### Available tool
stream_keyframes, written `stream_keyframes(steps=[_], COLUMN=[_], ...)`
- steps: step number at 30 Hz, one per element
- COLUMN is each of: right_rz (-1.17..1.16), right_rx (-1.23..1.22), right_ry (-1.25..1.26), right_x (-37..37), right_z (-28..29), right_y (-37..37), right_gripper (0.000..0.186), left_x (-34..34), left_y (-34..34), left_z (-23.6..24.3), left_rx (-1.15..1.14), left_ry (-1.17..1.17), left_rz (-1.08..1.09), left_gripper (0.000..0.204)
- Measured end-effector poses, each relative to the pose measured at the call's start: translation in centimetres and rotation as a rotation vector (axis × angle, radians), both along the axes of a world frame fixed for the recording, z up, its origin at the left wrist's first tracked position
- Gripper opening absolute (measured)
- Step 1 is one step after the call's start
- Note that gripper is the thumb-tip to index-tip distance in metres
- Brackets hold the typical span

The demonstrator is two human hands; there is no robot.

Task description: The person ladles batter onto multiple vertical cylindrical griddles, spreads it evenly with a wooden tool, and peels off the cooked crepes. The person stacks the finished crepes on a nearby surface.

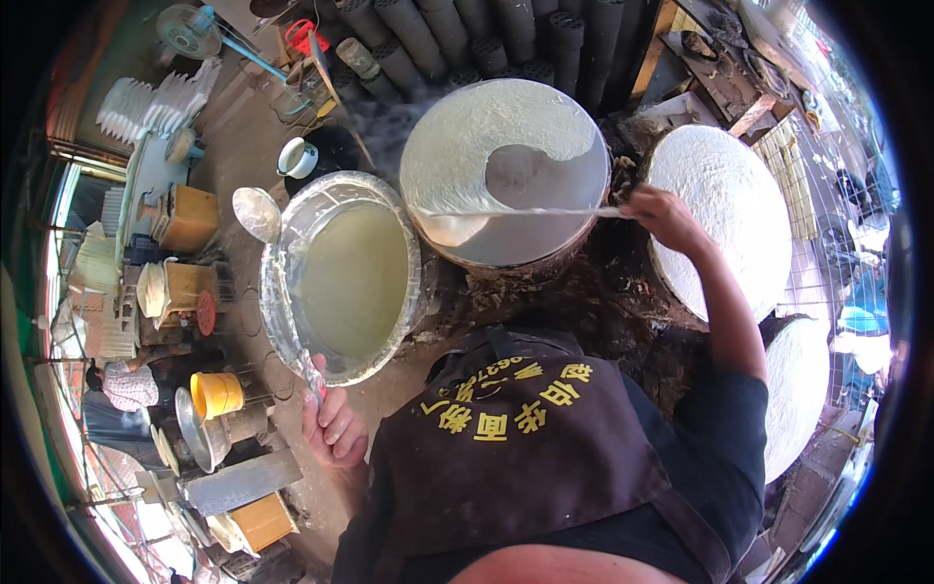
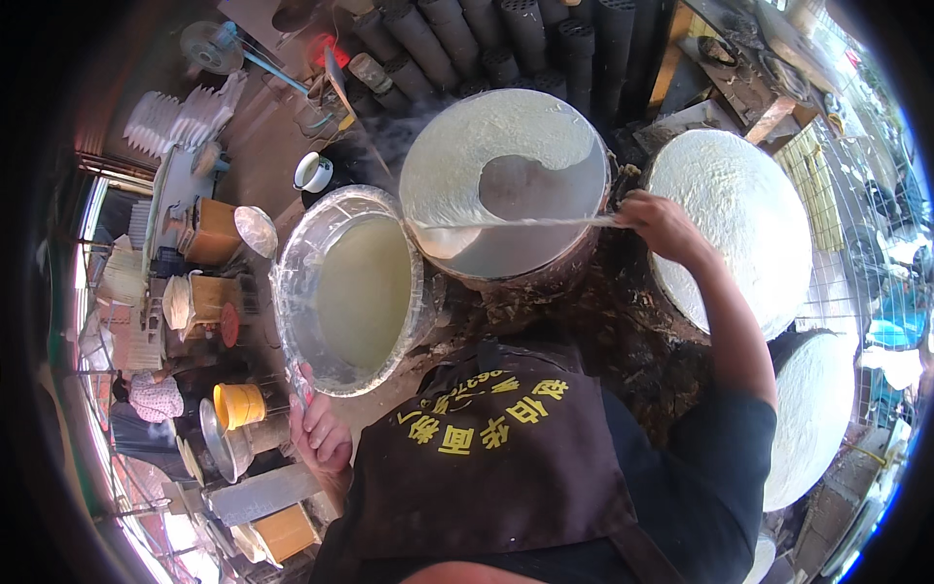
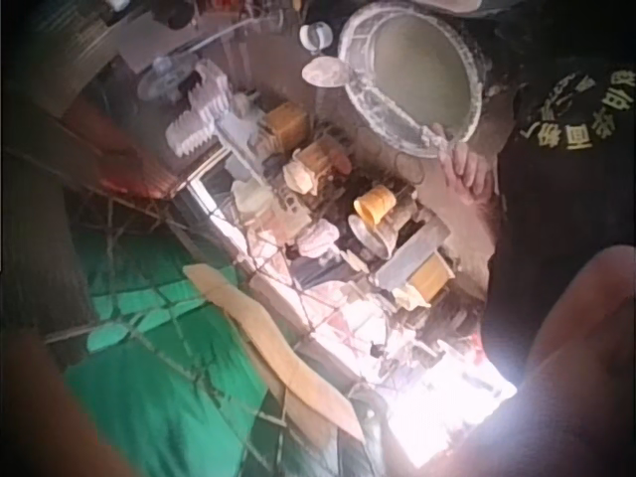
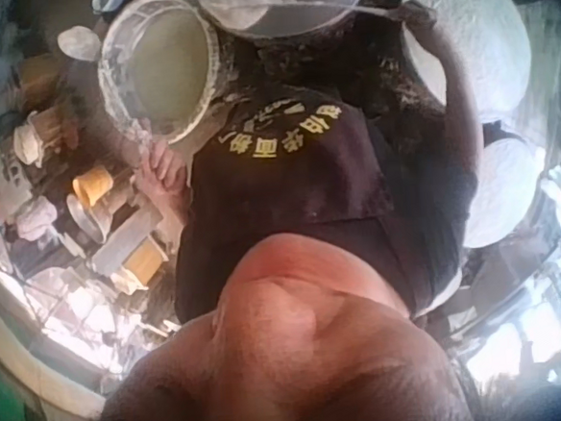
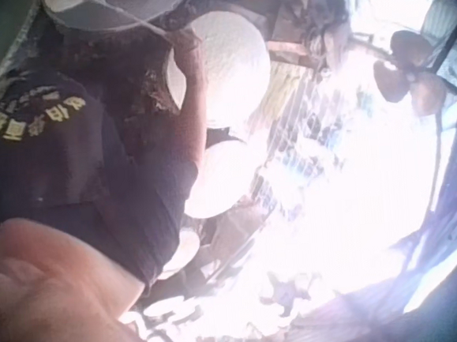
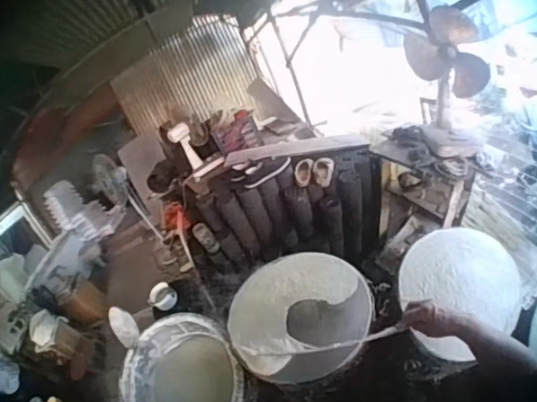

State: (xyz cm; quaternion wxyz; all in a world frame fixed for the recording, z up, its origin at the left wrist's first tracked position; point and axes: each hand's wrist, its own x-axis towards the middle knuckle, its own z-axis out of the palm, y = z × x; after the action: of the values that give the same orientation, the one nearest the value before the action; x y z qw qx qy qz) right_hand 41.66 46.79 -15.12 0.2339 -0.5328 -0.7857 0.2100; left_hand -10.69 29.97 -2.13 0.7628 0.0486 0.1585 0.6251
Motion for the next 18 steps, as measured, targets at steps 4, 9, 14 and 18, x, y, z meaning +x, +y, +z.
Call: stream_keyframes(steps=[4,9,14,18], right_rz=[-0.199,-0.403,-0.349,-0.437], right_rx=[-0.047,-0.351,-0.476,-0.112], right_ry=[0.151,0.689,0.829,0.507], right_x=[0.6,-12.8,-31.2,-35.6], right_z=[1.8,0.4,-3.3,-7.1], right_y=[-8.1,-10.5,-7.8,-7.1], right_gripper=[0.025,0.045,0.046,0.044], left_x=[-2.3,-6.0,-10.5,-13.9], left_y=[0.6,1.5,2.3,2.8], left_z=[-0.8,-0.9,-0.5,0.1], left_rx=[0.003,0.008,0.084,0.106], left_ry=[-0.024,0.000,0.008,0.045], left_rz=[-0.045,-0.100,-0.201,-0.262], left_gripper=[0.050,0.052,0.056,0.059])
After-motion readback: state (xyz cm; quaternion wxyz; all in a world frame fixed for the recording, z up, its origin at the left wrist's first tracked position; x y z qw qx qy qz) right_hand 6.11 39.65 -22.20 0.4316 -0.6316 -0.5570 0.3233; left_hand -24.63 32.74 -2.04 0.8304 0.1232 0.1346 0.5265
